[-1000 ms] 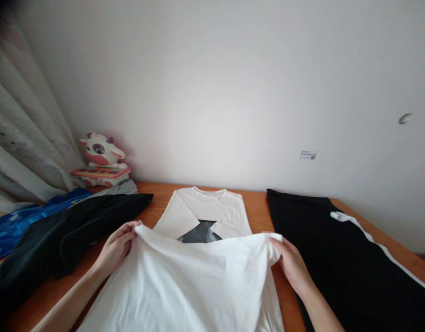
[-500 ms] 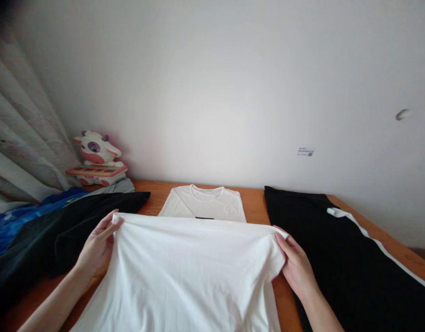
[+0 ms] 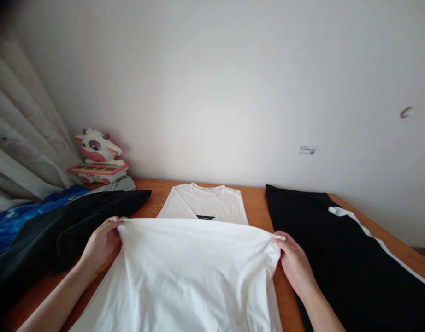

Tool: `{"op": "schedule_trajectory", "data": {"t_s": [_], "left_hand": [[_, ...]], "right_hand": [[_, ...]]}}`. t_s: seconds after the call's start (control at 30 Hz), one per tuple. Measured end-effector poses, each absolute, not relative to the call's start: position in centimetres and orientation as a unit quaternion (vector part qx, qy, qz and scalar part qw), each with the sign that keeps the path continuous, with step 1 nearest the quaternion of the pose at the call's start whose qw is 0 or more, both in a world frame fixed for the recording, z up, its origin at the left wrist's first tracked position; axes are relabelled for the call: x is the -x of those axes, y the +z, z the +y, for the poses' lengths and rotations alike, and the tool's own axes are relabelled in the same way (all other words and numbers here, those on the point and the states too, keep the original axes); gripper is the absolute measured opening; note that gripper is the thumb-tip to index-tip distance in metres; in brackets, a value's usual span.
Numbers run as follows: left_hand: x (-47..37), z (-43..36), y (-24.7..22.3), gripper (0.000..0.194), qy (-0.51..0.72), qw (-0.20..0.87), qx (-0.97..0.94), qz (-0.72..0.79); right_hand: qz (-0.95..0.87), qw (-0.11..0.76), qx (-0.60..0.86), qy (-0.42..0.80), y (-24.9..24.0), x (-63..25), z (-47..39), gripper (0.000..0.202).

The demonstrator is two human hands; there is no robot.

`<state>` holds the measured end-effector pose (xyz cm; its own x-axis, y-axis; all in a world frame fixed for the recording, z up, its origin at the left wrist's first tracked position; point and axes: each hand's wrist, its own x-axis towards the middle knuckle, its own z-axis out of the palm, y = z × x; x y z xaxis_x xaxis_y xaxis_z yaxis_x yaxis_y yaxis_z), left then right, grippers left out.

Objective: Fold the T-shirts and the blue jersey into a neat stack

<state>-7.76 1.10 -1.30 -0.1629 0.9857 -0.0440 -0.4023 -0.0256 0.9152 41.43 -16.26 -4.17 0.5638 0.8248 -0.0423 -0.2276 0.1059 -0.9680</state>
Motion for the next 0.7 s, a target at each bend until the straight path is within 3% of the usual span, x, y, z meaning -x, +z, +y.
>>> {"op": "schedule_trajectory", "data": {"t_s": [0.17, 0.3, 0.47, 0.7], "left_hand": [[7.8, 0.9, -1.6, 0.013, 0.611, 0.511, -0.407, 0.448], [8.1, 0.6, -2.0, 0.002, 0.556, 0.375, -0.537, 0.512], [8.9, 1.2, -3.2, 0.014, 0.395, 0.137, -0.734, 0.535], [9.8, 1.8, -4.6, 0.033, 0.292, -0.002, -0.779, 0.555]], "right_hand": [[-0.268, 0.714, 0.561, 0.322, -4.6, -41.7, -16.2, 0.024], [-0.288, 0.696, 0.589, 0.293, -4.9, -41.6, -16.4, 0.025], [-0.292, 0.685, 0.613, 0.265, -5.5, -41.8, -16.3, 0.031], [-0.313, 0.655, 0.619, 0.3, -5.2, -41.5, -16.2, 0.042]]}}
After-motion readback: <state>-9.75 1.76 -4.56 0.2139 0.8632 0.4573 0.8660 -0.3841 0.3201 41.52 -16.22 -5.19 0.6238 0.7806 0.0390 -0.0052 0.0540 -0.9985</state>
